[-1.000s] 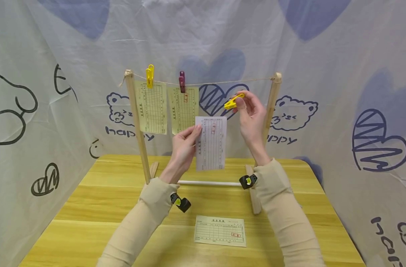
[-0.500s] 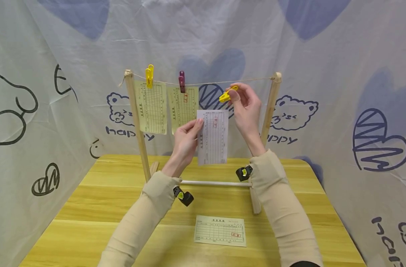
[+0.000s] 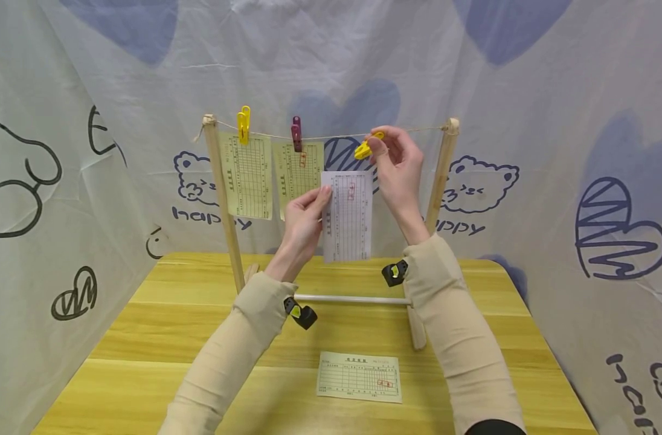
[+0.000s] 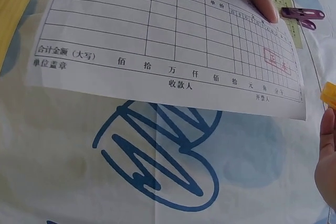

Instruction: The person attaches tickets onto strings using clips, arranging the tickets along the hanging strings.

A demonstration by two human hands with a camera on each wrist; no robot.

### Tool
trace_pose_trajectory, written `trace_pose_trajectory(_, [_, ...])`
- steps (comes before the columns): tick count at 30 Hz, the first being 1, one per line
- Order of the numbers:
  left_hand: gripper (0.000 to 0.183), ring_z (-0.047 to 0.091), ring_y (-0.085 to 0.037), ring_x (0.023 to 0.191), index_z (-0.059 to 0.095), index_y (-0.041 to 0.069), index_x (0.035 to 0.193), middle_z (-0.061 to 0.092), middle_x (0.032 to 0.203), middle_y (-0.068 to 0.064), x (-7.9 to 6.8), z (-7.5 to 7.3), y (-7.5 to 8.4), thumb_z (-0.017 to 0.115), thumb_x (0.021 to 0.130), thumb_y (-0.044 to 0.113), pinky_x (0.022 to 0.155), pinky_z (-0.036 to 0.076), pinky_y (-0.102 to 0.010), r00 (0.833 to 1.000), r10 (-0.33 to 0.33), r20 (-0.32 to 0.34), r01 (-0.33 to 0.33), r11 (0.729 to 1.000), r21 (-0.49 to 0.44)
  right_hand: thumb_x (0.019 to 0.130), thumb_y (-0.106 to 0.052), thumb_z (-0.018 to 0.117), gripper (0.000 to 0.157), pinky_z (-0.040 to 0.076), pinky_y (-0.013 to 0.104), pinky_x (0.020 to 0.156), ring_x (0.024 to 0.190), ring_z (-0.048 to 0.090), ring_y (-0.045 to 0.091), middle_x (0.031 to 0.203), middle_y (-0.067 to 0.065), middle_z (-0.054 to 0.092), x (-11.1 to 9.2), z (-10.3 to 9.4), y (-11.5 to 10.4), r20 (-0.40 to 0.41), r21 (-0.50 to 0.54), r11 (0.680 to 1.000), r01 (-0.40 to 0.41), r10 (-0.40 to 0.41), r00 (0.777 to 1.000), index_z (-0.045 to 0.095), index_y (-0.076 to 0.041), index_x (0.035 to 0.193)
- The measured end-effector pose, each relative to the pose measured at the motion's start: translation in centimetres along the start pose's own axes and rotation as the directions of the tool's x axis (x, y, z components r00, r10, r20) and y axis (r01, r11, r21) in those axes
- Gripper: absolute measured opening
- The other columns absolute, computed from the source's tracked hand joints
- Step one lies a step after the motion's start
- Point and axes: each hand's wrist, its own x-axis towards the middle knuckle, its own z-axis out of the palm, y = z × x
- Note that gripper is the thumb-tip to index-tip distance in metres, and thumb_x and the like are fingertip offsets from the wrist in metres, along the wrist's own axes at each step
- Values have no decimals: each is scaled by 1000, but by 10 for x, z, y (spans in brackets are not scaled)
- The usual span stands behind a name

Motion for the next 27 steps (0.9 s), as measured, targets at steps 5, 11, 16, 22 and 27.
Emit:
trace_pose_trajectory(5, [28,72,-7,82,70,1,120,72,118,-19,2,1,3,68,97,18,80,61,-21,1000,-8,-7,8,1000,-2,98,-8,62,27,54,19,69,77,63,4,97,-10,72,4,1,-2,3,-3,1000,6,-6,1000,60,15,112])
trace_pose_trajectory(11, [28,72,-7,80,70,1,120,72,118,-20,4,3,4,68,97,17,78,61,-21,1000,-7,-9,7,1000,-14,96,-8,63,27,53,18,66,74,62,4,95,-15,72,9,3,-3,13,-11,999,32,-31,999,61,15,111])
trace_pose_trajectory(16, [28,73,-7,78,69,-1,119,72,117,-21,7,5,4,68,96,15,77,61,-20,1000,6,-9,-6,1000,-28,97,-7,64,24,52,20,64,71,60,4,94,-15,72,14,5,-2,11,-12,999,37,-37,999,62,14,108])
trace_pose_trajectory(22, [28,73,-7,79,69,0,119,71,117,-21,8,7,6,68,96,16,77,61,-20,1000,11,-13,-12,1000,-25,97,-9,64,25,50,18,59,63,56,6,91,-18,72,19,7,-5,6,-39,999,36,-36,999,63,13,107])
trace_pose_trajectory(27, [28,73,-7,79,70,1,119,72,117,-20,9,8,7,69,96,17,76,61,-20,1000,13,-17,-13,1000,-11,98,-11,64,25,48,19,56,60,54,8,91,-21,70,23,9,-8,19,-86,996,34,-33,999,64,11,109])
